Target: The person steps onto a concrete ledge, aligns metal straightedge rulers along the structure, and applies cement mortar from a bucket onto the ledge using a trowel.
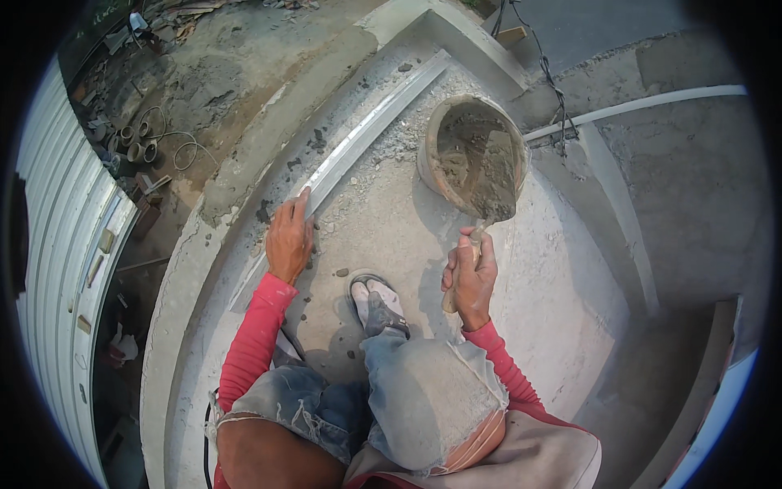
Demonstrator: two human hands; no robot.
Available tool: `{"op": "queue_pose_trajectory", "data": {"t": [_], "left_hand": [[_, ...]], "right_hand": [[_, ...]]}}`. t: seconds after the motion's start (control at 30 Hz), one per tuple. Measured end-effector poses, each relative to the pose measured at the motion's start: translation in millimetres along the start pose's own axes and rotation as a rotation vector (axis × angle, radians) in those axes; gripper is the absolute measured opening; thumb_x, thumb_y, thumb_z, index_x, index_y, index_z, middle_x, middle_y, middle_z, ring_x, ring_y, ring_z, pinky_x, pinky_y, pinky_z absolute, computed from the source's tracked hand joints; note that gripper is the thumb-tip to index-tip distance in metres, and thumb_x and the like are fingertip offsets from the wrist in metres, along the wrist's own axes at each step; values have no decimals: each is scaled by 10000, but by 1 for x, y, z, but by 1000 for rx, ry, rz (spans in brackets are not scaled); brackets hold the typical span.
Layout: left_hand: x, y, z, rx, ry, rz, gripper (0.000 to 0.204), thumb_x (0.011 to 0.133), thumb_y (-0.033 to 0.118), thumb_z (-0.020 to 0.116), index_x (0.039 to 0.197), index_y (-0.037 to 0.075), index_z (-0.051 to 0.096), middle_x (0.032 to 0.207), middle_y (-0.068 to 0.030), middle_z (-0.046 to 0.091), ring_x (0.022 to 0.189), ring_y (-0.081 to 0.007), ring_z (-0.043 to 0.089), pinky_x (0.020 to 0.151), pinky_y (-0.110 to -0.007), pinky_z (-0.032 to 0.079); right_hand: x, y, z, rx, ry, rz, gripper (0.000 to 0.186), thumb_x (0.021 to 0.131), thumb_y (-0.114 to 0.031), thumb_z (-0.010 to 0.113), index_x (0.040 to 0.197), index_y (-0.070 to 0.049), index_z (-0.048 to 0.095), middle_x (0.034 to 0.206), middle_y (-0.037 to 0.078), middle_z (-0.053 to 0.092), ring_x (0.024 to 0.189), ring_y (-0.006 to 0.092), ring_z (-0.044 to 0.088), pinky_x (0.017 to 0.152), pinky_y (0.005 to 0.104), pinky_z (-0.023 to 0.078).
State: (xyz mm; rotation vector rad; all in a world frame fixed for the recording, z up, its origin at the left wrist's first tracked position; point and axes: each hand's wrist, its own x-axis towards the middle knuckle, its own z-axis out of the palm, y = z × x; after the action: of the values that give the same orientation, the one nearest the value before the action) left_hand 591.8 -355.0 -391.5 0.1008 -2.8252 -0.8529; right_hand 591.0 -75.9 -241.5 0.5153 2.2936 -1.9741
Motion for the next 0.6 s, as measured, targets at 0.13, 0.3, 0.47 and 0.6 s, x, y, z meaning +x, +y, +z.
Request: {"op": "queue_pose_trajectory", "data": {"t": [0.13,0.3,0.47,0.6], "left_hand": [[21,0,18,-34,94,47,641,863,94,691,1468,89,478,1260,-147,585,1146,-324,574,945,-434,490],[36,3,15,122,117,115,701,871,183,721,1505,93,435,1325,-140,573,1162,-311,573,958,-434,470],[60,2,20,182,-80,36,787,847,224,745,1527,58,383,1248,-154,560,1110,-328,570,926,-444,473],[56,-7,36,226,-15,39,753,858,138,690,1528,19,367,1176,-158,541,1058,-325,566,904,-445,478]], "right_hand": [[-14,12,19,76,-48,180,254,1068,-284,540,1223,-88,500,713,21,498,464,102,478,412,268,395],[-19,18,25,59,-179,258,250,1072,-279,529,1250,-110,478,737,30,489,470,116,482,405,283,397],[-22,16,31,43,-230,293,242,1071,-263,532,1245,-103,480,745,35,493,480,116,484,421,283,408],[-24,17,32,15,-278,325,248,1068,-264,538,1245,-100,481,749,34,494,488,115,487,437,280,418]]}}
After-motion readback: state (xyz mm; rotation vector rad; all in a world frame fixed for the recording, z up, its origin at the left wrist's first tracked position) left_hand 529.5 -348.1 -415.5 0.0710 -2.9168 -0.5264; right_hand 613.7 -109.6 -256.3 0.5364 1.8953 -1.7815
